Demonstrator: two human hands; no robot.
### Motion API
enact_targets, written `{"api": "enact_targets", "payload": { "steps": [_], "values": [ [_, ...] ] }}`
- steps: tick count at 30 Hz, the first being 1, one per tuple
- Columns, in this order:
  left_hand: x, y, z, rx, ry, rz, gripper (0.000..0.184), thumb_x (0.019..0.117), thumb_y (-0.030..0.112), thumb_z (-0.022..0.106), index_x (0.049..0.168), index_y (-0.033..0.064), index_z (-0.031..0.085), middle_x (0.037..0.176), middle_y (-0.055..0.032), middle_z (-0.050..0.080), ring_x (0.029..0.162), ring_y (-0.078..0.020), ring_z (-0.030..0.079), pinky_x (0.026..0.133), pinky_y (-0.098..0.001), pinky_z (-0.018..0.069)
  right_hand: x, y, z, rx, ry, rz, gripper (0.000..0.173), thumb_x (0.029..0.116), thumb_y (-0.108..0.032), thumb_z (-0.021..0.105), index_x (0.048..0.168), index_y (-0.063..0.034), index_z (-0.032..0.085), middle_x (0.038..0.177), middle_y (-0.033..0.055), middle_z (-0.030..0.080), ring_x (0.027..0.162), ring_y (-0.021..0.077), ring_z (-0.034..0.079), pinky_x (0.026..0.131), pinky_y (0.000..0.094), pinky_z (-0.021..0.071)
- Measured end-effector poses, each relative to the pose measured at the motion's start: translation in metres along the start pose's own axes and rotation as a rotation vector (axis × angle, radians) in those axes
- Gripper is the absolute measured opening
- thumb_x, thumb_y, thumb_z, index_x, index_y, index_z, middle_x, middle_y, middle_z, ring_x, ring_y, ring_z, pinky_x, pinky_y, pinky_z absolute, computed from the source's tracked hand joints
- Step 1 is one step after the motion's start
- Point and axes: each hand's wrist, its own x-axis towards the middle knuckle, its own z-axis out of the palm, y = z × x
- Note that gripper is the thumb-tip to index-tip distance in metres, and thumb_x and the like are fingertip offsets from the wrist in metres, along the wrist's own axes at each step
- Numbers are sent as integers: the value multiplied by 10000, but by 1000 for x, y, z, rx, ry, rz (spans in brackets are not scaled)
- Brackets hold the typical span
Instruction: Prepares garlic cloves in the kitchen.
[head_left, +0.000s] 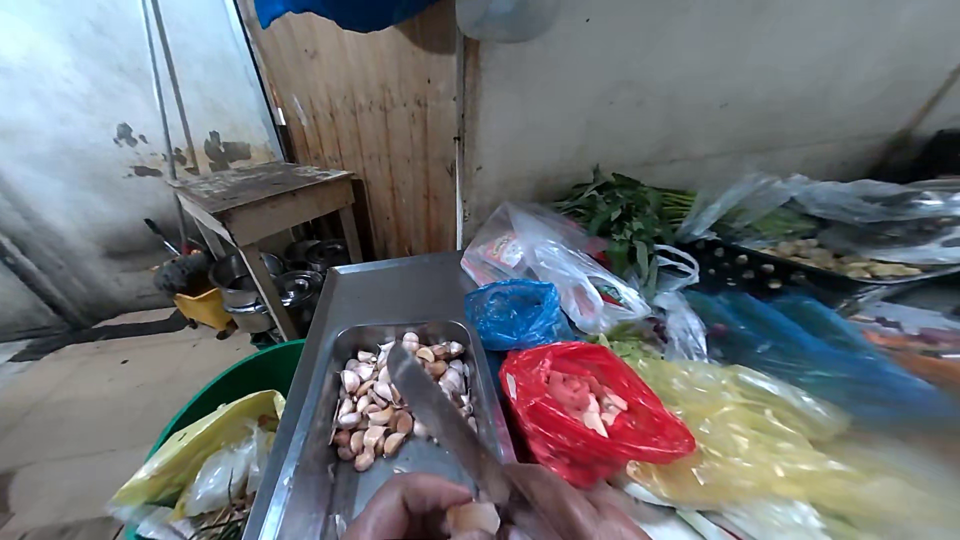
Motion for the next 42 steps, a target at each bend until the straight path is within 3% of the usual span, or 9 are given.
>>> {"api": "enact_targets", "payload": {
  "steps": [4, 9, 12, 15, 20, 23, 27, 35, 42],
  "values": [
    [3, -4, -2, -122, 11, -25, 268, 1001, 11, 586, 1240, 128, 556, 982, 92, 719, 816, -40, 693, 702, -251, 594, 1, 1, -2, 114, -40, 59, 277, 1028, -95, 485, 1214, 63, 615, 951, 197, 702, 820, 274, 697, 756, 451, 562],
    [3, -2, 0, 49, 50, -12, 127, 1035, 20, 516, 1109, 51, 615, 945, 73, 690, 771, -10, 665, 697, -235, 591, 1, 1, -1, 152, -66, 111, 289, 1036, -120, 484, 1230, 56, 604, 950, 171, 701, 761, 218, 665, 696, 400, 537],
    [2, -3, -1, 231, -30, 57, 259, 1041, 112, 549, 1162, -111, 601, 1038, -98, 676, 862, -48, 667, 774, -249, 584, 0, -2, 1, 107, -34, 96, 273, 1033, -125, 507, 1220, 45, 612, 938, 172, 698, 782, 227, 675, 721, 409, 550],
    [2, -2, -1, 339, -23, 95, 246, 982, 78, 653, 1124, -121, 617, 1057, -158, 665, 885, -62, 659, 787, -223, 572, 0, -3, 2, 81, -35, 70, 275, 1026, -112, 501, 1212, 48, 624, 952, 196, 705, 827, 269, 695, 762, 454, 557],
    [6, 2, -14, 189, 118, 41, 142, 1022, 29, 567, 1135, 7, 651, 949, 28, 735, 755, -33, 692, 674, -241, 606, 0, 6, -4, 213, 2, 132, 279, 1033, -121, 500, 1224, 55, 602, 962, 132, 710, 765, 160, 665, 700, 349, 549],
    [9, 8, -20, 9, 155, -77, 167, 1043, 30, 519, 1174, 60, 619, 976, 31, 746, 766, -75, 715, 662, -257, 613, 1, 10, -9, 199, 22, 165, 317, 1031, -116, 491, 1279, 47, 601, 979, 107, 718, 751, 118, 654, 683, 306, 541],
    [8, 7, -17, -112, 109, -103, 170, 1031, -2, 522, 1172, 84, 560, 990, -8, 742, 795, -118, 731, 662, -278, 618, 2, 6, -8, 78, -103, 111, 383, 1056, -138, 451, 1347, 58, 606, 1017, 178, 719, 802, 242, 662, 758, 443, 539],
    [2, 5, -4, -49, 46, -72, 170, 983, -16, 604, 1089, 113, 575, 923, 84, 715, 776, -43, 697, 701, -261, 607, -1, -2, 1, 68, -74, 63, 416, 1032, -95, 475, 1413, 58, 542, 948, 204, 715, 803, 314, 687, 733, 499, 551],
    [-1, 3, 2, -11, 46, -14, 197, 948, -13, 664, 1060, 123, 575, 946, 106, 715, 790, -14, 690, 710, -244, 603, -1, -1, 4, -2, 1, -36, 329, 1012, -44, 483, 1291, 63, 621, 1021, 229, 718, 895, 330, 707, 809, 497, 565]
  ]
}}
